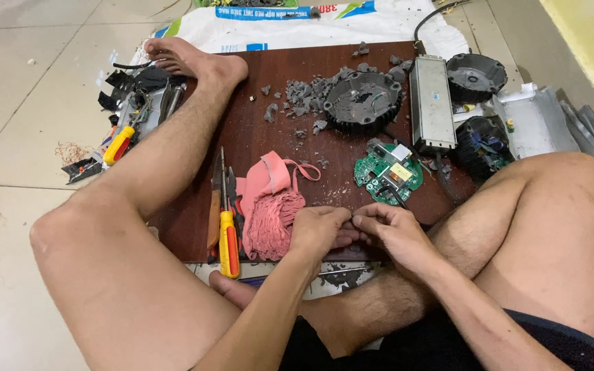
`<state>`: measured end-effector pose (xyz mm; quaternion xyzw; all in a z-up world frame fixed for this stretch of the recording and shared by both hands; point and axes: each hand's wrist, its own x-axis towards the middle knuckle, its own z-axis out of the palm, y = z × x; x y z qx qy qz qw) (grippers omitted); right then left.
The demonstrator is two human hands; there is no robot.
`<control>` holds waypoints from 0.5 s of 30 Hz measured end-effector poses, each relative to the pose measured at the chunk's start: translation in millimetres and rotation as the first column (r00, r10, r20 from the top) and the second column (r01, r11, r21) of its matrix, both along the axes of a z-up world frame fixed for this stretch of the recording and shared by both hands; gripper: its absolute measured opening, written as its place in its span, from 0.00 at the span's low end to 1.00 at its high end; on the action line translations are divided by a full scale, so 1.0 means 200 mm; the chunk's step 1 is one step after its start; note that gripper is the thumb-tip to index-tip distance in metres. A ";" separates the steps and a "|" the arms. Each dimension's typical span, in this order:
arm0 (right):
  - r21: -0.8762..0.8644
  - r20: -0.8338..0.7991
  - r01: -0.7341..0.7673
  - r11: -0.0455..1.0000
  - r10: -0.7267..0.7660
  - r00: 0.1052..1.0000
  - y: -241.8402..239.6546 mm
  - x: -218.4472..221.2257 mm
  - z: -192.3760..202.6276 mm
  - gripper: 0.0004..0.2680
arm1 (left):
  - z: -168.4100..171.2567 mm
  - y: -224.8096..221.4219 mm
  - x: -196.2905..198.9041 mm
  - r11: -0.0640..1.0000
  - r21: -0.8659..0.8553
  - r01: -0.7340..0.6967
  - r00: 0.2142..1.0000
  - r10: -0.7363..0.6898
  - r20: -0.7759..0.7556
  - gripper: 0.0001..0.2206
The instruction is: Disassembling an electronic device by removing the circuit board and unscrewing internal components
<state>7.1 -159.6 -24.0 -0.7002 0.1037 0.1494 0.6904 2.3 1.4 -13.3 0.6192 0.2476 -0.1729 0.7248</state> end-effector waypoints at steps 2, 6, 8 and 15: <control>0.058 -0.043 -0.033 0.998 0.035 0.998 0.01 -0.01 0.01 0.07 | -0.01 -0.01 -0.01 0.999 0.037 0.004 0.999 -0.005 0.031 0.18; 0.074 -0.067 -0.072 0.995 0.077 0.995 0.01 0.01 -0.01 0.06 | -0.04 0.02 0.00 0.994 0.096 0.052 0.996 -0.059 0.065 0.16; 0.080 -0.059 -0.063 0.995 0.068 0.996 0.02 0.01 -0.02 0.06 | -0.10 0.02 0.02 0.984 0.168 0.063 0.989 -0.084 0.121 0.16; 0.167 -0.152 0.043 0.985 -0.017 0.988 0.01 0.01 0.05 0.08 | -0.02 -0.02 0.00 0.892 0.421 0.165 0.966 -0.233 0.113 0.15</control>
